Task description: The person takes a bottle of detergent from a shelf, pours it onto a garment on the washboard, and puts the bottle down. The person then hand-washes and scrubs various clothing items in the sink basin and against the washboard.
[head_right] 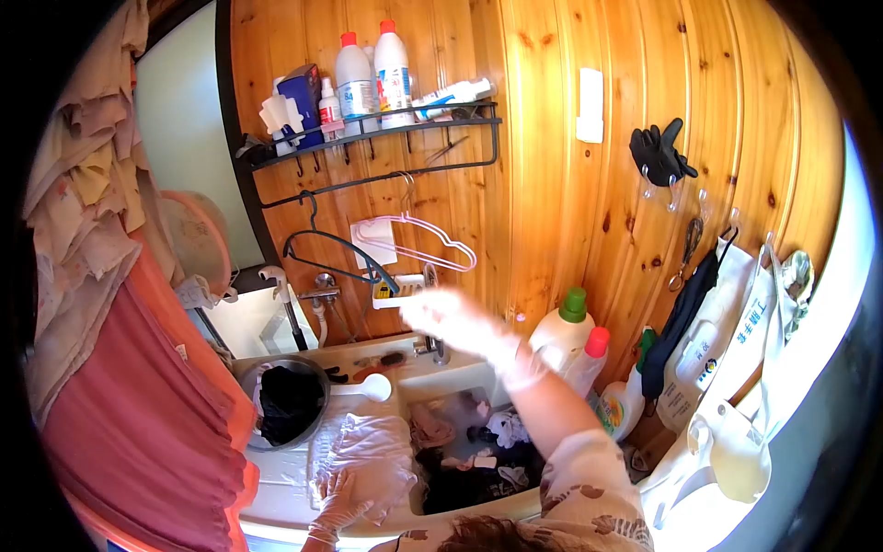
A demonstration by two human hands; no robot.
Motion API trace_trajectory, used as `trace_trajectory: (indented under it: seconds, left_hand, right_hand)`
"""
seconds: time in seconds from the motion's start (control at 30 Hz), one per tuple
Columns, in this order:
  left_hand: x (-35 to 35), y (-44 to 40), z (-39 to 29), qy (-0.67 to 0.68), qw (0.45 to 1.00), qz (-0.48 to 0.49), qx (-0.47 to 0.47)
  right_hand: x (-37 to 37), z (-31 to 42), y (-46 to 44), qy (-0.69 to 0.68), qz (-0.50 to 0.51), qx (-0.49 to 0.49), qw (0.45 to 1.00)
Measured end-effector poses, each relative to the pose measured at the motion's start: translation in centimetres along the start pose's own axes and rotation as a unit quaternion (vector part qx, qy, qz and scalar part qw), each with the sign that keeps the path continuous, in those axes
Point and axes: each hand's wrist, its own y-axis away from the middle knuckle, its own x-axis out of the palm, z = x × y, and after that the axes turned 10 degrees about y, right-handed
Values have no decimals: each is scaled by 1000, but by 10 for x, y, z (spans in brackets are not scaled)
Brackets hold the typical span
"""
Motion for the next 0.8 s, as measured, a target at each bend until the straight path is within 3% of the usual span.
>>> trace_trajectory:
  seconds: [0.07,0.1,0.17,0.3,0.37,0.47,0.6,0.7,0.8]
  left_hand:
    - [-3,-11,3,-2,1000,-20,9]
    - [22,19,-11,21,1000,1,-3]
    - [6,10,-12,8,1000,-15,-5]
    - [13,4,4,22,997,-63,32]
    - [26,-1,23,30,996,-77,39]
    - [41,-6,37,20,996,-84,37]
    - [39,-14,37,13,996,-79,32]
    - [38,-19,38,5,997,-73,30]
    - [40,-20,40,0,997,-69,29]
  right_hand:
    - [-20,12,-27,-16,-47,7,999]
    - [-32,16,-38,10,-63,-48,997]
    - [-62,44,-97,35,-164,-23,986]
    - [-117,71,-216,56,-201,4,978]
    - [-126,103,-242,212,-246,91,941]
    - [-127,105,-289,346,-275,124,888]
    - [-113,98,-325,385,-355,175,834]
    - [-116,96,-325,350,-288,197,869]
    - [-116,89,-324,315,-329,154,877]
